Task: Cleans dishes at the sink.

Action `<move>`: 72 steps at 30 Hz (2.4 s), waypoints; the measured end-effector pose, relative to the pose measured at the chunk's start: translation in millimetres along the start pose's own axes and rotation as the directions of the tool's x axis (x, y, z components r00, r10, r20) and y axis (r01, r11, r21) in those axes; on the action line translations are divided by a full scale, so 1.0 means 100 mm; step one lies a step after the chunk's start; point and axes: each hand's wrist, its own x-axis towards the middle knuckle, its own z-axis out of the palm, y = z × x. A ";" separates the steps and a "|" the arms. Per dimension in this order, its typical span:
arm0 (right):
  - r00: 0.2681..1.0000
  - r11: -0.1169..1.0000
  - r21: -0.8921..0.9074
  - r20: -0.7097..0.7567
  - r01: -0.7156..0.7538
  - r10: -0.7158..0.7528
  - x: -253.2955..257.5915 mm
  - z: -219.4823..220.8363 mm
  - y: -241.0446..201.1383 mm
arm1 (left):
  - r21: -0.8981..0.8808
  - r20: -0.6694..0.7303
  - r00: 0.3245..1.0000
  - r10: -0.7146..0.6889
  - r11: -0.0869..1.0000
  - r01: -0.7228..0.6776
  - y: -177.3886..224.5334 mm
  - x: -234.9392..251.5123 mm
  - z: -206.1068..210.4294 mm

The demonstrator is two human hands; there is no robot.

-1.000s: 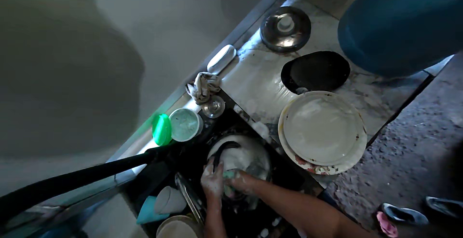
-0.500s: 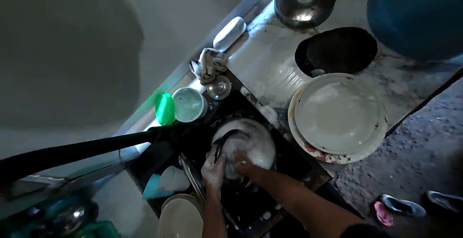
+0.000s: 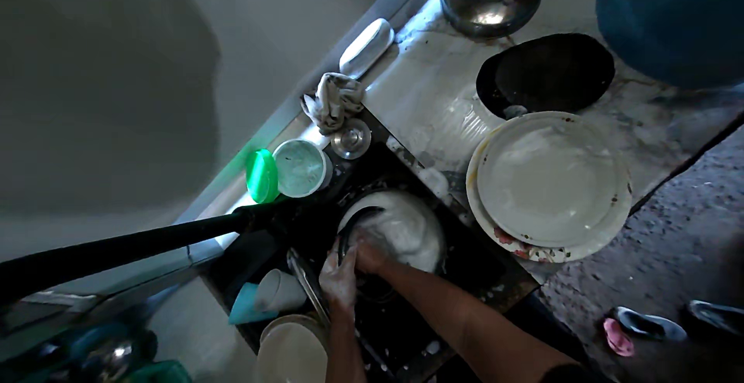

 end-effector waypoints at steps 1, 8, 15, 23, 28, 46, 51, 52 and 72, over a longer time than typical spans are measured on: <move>0.999 0.998 -0.052 -0.021 0.046 -0.047 0.05 -0.02 0.07 | -0.004 0.003 1.000 -0.003 1.000 0.003 -0.01 0.00 -0.01; 0.967 0.991 -0.116 0.235 -0.070 0.096 0.07 -0.11 0.71 | 0.008 0.041 0.998 0.042 0.999 -0.043 0.02 -0.01 -0.02; 0.896 0.958 0.161 0.417 -0.237 0.151 -0.38 0.04 0.25 | 0.015 0.045 0.999 -0.004 1.000 0.003 0.03 0.02 -0.02; 0.932 0.699 0.620 0.176 -0.356 0.318 -0.23 -0.11 0.17 | -0.008 0.012 1.000 0.028 1.000 -0.028 0.02 0.05 0.01; 0.929 0.665 0.654 0.190 -0.360 0.317 -0.20 -0.23 0.26 | -0.023 0.019 1.000 0.008 1.000 -0.007 0.06 0.07 0.01; 0.935 0.955 -0.209 0.243 -0.208 0.257 -0.34 -0.43 0.40 | 0.023 0.030 0.997 -0.075 0.997 0.075 0.06 0.03 0.02; 0.931 0.974 0.083 0.322 -0.211 0.174 -0.52 -0.13 0.34 | -0.136 0.030 0.994 -0.104 0.985 0.108 -0.05 -0.01 0.10; 0.950 0.966 0.159 0.271 -0.203 0.155 -0.51 -0.07 0.26 | -0.146 0.025 0.994 -0.102 0.984 0.104 -0.07 -0.01 0.12; 0.943 0.904 0.332 -0.097 -0.270 0.318 -0.05 -0.24 0.31 | -0.087 -0.034 0.992 -0.125 0.989 0.121 0.03 -0.12 0.22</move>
